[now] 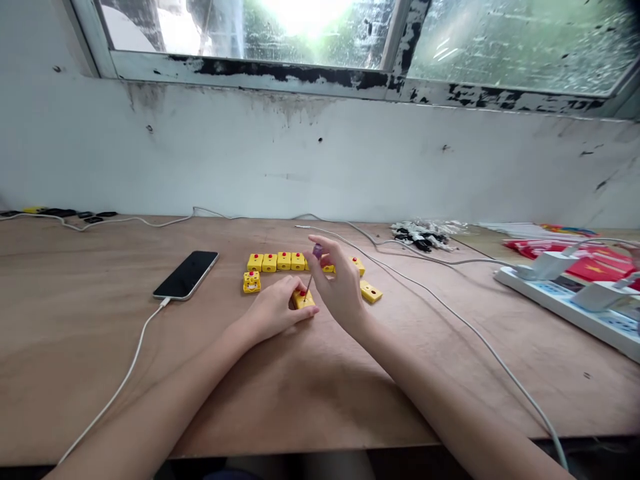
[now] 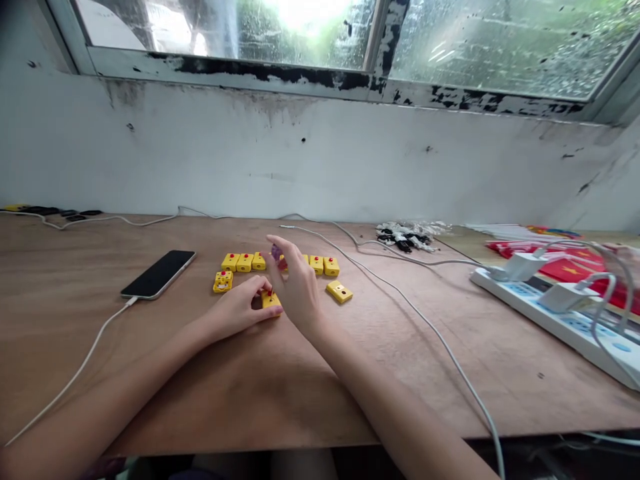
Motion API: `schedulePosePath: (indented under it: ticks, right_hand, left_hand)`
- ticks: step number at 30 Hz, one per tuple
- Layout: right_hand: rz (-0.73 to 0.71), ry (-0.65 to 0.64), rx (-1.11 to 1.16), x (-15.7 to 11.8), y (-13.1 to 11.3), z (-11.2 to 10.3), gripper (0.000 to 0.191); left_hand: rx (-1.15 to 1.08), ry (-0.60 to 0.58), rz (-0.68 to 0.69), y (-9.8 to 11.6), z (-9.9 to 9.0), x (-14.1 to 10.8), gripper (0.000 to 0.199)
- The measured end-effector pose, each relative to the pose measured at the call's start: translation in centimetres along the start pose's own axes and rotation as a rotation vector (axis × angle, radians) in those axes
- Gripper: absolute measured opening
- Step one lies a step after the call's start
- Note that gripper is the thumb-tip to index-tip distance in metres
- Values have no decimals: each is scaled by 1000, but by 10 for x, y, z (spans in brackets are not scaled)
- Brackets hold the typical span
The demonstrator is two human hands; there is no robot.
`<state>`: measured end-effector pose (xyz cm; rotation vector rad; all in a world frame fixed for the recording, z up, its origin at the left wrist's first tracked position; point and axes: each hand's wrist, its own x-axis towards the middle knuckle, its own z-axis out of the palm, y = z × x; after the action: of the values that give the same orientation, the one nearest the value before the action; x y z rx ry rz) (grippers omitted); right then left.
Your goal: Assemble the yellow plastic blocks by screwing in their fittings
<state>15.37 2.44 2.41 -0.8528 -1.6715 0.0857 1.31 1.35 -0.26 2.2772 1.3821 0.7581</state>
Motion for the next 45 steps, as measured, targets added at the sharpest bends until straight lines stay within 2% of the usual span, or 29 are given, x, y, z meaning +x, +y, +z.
schedulePosePath:
  ticks: [7, 13, 19, 22, 28, 31, 34, 38, 42, 45]
  right_hand:
    - [105, -224, 254, 1, -5, -4, 32]
    - [47, -63, -50, 5, -4, -3, 23]
    - [-29, -22, -147, 5, -2, -1, 16]
    - [-30, -46, -129, 4, -3, -2, 16]
    - [24, -212, 91, 8, -1, -9, 29]
    - [40, -189, 1, 9, -3, -10, 27]
    - [-28, -148, -138, 8, -6, -8, 25]
    - [-67, -109, -191, 4, -9, -5, 20]
    - [2, -139, -99, 5, -9, -5, 24]
    - [132, -228, 109, 10, -5, -7, 25]
  left_hand:
    - [12, -2, 18, -1, 1, -1, 28]
    - [28, 6, 26, 0, 1, -1, 30]
    - [63, 21, 21, 2, 1, -2, 30]
    - [81, 27, 15, 3, 1, -3, 31]
    - [58, 9, -18, 2, 0, -3, 32]
    - [68, 19, 8, 2, 0, -3, 31]
    - [87, 25, 22, 4, 0, -3, 30]
    - [106, 23, 23, 5, 0, -4, 29]
    - [113, 23, 15, 5, 0, -4, 30]
    - [102, 18, -13, 5, 0, -3, 30]
